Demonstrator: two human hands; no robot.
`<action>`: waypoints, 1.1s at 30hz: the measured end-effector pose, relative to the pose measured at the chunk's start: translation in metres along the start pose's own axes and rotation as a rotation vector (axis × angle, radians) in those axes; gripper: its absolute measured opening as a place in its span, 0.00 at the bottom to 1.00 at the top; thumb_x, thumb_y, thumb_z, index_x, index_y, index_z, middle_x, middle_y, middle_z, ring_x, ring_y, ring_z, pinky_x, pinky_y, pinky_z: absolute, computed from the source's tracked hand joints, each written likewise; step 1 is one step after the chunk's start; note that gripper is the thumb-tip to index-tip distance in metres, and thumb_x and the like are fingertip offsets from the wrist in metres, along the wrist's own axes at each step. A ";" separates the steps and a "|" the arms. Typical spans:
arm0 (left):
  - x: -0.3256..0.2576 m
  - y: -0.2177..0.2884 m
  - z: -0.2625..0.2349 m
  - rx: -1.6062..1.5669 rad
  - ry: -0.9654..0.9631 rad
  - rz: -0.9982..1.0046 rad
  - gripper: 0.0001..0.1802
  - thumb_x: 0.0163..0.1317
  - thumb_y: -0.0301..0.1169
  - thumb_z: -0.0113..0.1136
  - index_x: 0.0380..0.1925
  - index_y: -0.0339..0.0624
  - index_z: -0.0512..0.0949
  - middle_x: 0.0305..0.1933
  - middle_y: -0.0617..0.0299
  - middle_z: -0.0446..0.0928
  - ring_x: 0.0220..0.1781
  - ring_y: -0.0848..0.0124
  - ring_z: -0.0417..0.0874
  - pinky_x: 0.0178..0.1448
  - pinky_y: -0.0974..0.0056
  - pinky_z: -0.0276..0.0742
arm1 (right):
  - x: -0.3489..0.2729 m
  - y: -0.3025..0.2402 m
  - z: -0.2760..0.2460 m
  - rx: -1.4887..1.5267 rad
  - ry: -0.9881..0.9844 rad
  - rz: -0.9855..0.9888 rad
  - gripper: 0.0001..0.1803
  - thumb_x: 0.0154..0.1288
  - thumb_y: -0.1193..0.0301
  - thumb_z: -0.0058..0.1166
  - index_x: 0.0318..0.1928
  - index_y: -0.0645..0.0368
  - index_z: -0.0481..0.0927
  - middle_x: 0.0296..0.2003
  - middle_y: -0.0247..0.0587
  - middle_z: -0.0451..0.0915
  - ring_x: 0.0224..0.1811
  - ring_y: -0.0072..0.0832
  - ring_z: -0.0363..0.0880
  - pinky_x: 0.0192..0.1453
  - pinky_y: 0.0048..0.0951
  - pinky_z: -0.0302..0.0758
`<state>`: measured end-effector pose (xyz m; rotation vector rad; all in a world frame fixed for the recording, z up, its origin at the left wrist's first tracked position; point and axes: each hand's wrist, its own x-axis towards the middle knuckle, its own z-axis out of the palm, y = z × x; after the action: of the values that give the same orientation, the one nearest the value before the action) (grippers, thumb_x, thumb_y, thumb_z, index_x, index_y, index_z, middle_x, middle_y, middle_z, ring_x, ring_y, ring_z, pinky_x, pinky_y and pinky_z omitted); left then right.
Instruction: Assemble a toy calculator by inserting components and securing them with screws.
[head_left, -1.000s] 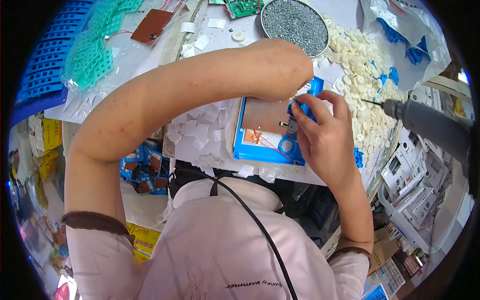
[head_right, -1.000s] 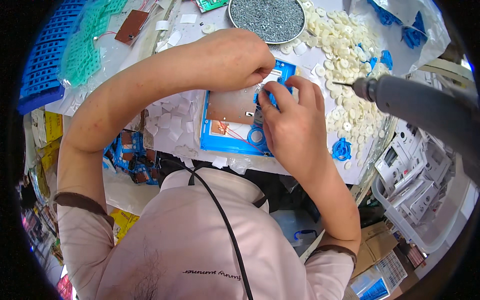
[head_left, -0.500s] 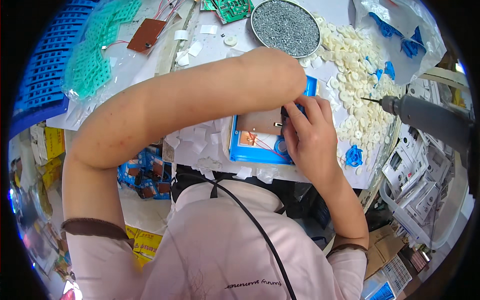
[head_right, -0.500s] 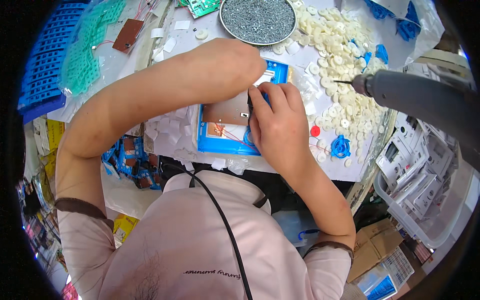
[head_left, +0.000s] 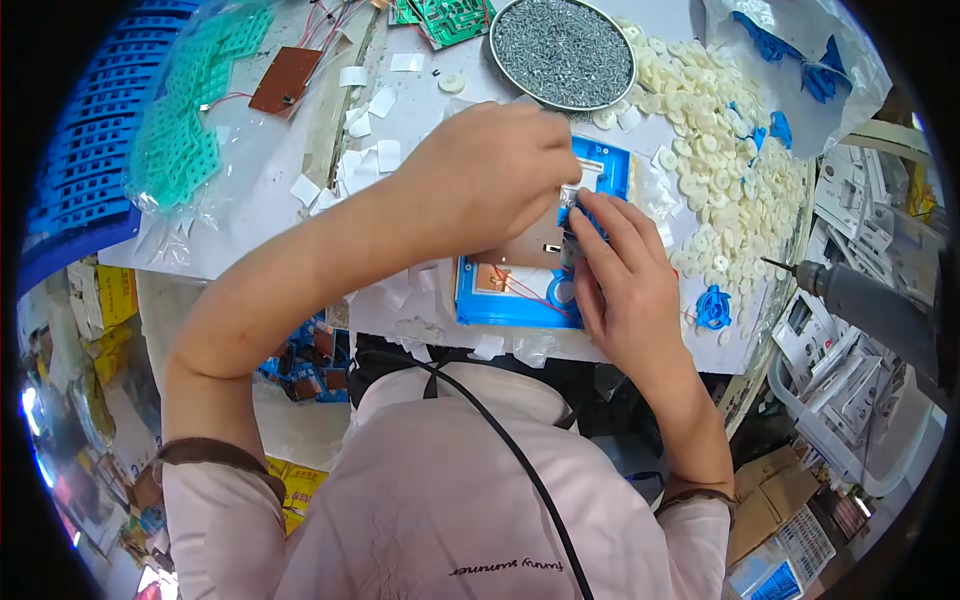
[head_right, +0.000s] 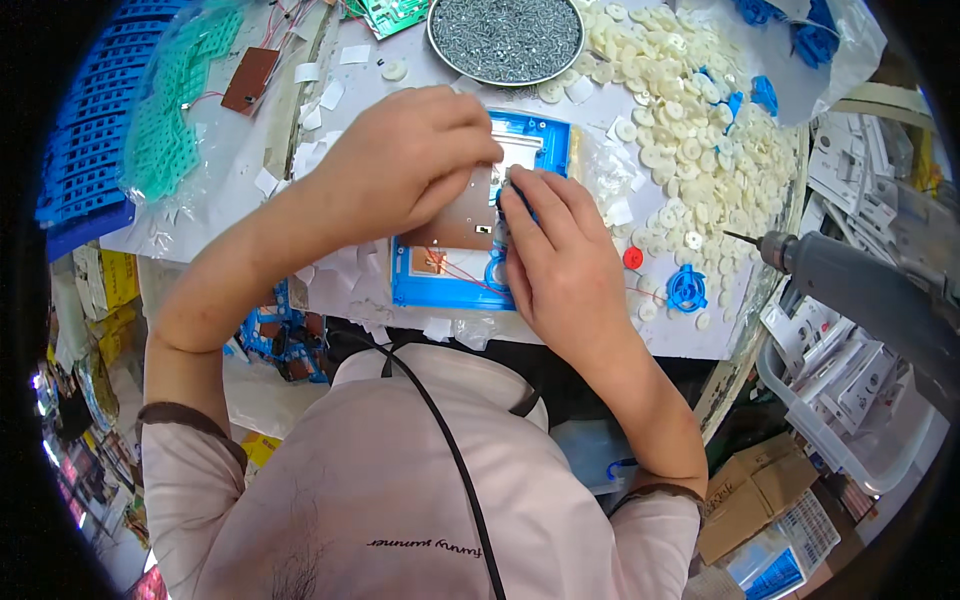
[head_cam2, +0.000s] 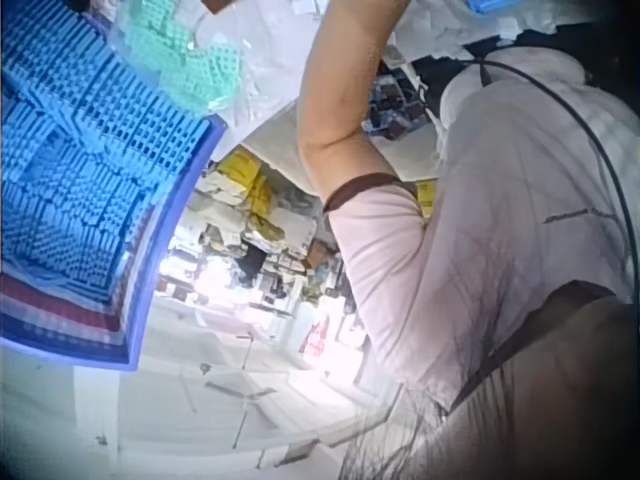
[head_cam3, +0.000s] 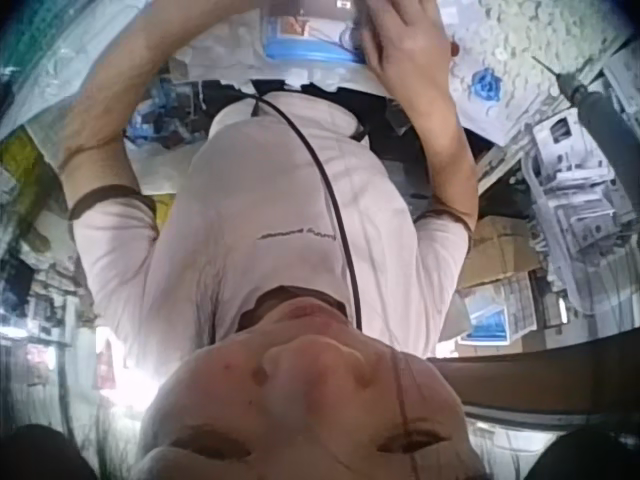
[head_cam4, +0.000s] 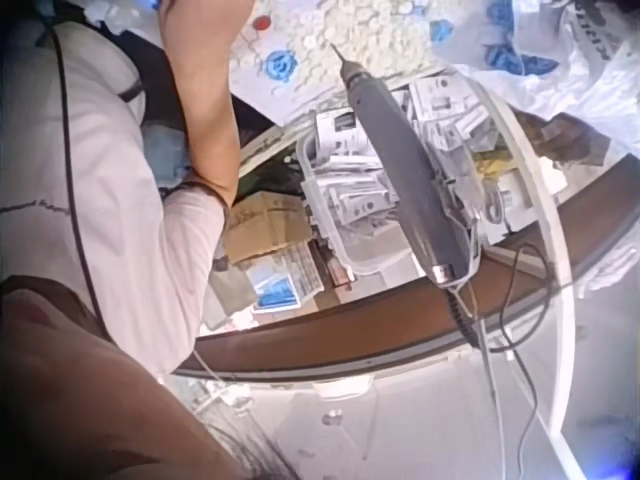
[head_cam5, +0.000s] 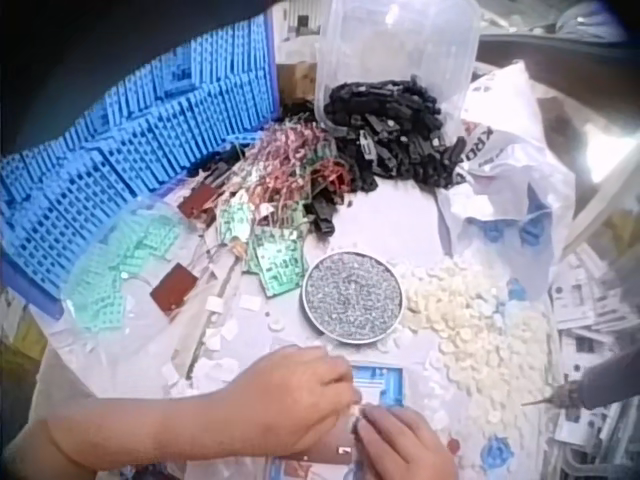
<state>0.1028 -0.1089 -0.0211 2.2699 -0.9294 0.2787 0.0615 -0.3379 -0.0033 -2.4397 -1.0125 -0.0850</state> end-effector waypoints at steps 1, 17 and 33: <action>-0.004 0.001 0.001 0.014 -0.020 0.016 0.10 0.56 0.26 0.62 0.39 0.44 0.81 0.42 0.60 0.79 0.45 0.57 0.80 0.48 0.54 0.76 | 0.000 0.000 0.000 0.001 0.004 0.001 0.24 0.51 0.81 0.62 0.53 0.69 0.81 0.55 0.51 0.80 0.58 0.49 0.77 0.61 0.44 0.77; -0.017 -0.010 -0.034 0.102 0.197 -0.074 0.10 0.57 0.29 0.64 0.40 0.43 0.83 0.47 0.56 0.81 0.52 0.56 0.81 0.57 0.51 0.74 | 0.028 -0.016 -0.027 -0.152 -0.166 -0.005 0.16 0.53 0.80 0.61 0.45 0.68 0.83 0.50 0.49 0.80 0.47 0.45 0.80 0.51 0.40 0.80; -0.105 -0.161 -0.163 0.953 0.099 -0.818 0.25 0.58 0.35 0.70 0.56 0.43 0.80 0.61 0.47 0.75 0.59 0.48 0.79 0.59 0.48 0.78 | 0.005 -0.019 -0.034 0.212 0.013 0.107 0.14 0.58 0.81 0.65 0.47 0.65 0.86 0.42 0.50 0.85 0.40 0.44 0.83 0.43 0.37 0.79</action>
<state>0.1453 0.1392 -0.0214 3.2065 0.3529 0.5188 0.0562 -0.3386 0.0355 -2.2907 -0.8377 0.0406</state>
